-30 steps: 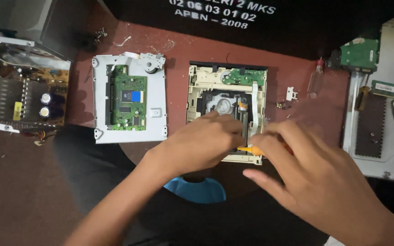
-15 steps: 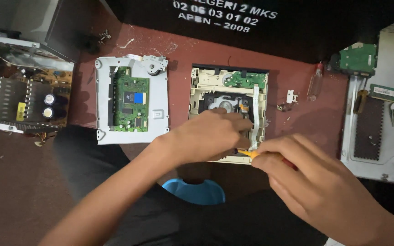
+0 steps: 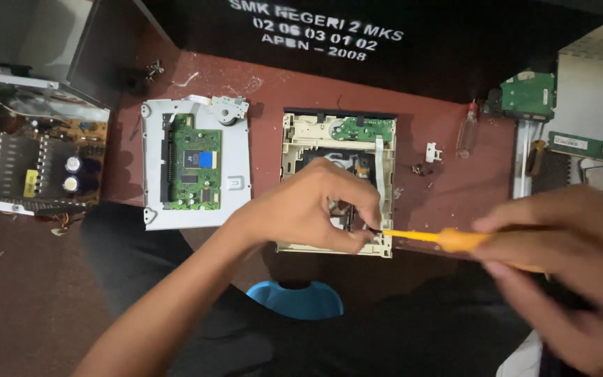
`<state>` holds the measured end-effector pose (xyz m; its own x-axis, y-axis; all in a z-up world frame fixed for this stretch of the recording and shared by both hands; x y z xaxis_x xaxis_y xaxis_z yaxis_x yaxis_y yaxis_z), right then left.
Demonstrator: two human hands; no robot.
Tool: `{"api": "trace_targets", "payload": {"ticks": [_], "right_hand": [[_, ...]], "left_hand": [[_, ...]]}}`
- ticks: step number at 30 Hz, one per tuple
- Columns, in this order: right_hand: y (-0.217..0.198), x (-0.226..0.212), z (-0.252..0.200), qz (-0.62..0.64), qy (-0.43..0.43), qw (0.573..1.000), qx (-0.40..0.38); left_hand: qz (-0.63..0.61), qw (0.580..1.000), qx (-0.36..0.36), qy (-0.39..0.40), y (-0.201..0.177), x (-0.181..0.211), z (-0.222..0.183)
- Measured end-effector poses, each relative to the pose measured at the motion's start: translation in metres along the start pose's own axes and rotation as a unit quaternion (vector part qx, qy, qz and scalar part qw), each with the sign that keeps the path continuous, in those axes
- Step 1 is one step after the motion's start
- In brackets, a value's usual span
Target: The person uses a screwdriver to remove screws from a CD/DVD drive, removes the top metal plate, and inspects the internal assembly.
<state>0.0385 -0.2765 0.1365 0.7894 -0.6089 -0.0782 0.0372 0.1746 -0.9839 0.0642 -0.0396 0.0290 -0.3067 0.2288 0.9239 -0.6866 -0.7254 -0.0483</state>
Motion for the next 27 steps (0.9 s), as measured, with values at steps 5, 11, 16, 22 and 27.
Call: {"api": "trace_targets", "payload": {"ticks": [5,11,16,22,27], "right_hand": [[0.017,0.069,-0.065,0.054,0.16,0.986,-0.01],[0.034,0.102,-0.113,0.129,0.219,0.967,0.035],[0.1,0.17,-0.232,0.151,0.341,0.922,0.102],[0.088,0.062,-0.168,0.227,0.443,0.786,0.367],[0.125,0.043,-0.192,0.302,0.471,0.713,0.422]], "left_hand": [[-0.123,0.99,0.057,0.047,0.013,0.019,0.012],[-0.155,0.972,0.14,0.111,0.029,0.019,0.027],[-0.114,0.975,0.155,0.11,0.031,0.012,0.046],[0.109,0.993,-0.023,0.035,0.025,-0.049,0.091],[0.169,0.974,-0.15,-0.021,0.038,-0.093,0.122]]}}
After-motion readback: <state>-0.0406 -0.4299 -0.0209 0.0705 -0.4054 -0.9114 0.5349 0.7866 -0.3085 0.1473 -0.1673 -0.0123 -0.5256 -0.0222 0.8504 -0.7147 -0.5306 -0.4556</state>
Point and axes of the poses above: each hand's wrist, its own z-axis towards the middle knuckle, its own y-axis out of the palm, x = y × z, the point moved 3 cm from there along z, towards the middle knuckle, and after that the axes turned 14 degrees about -z, right-handed, at the moved point
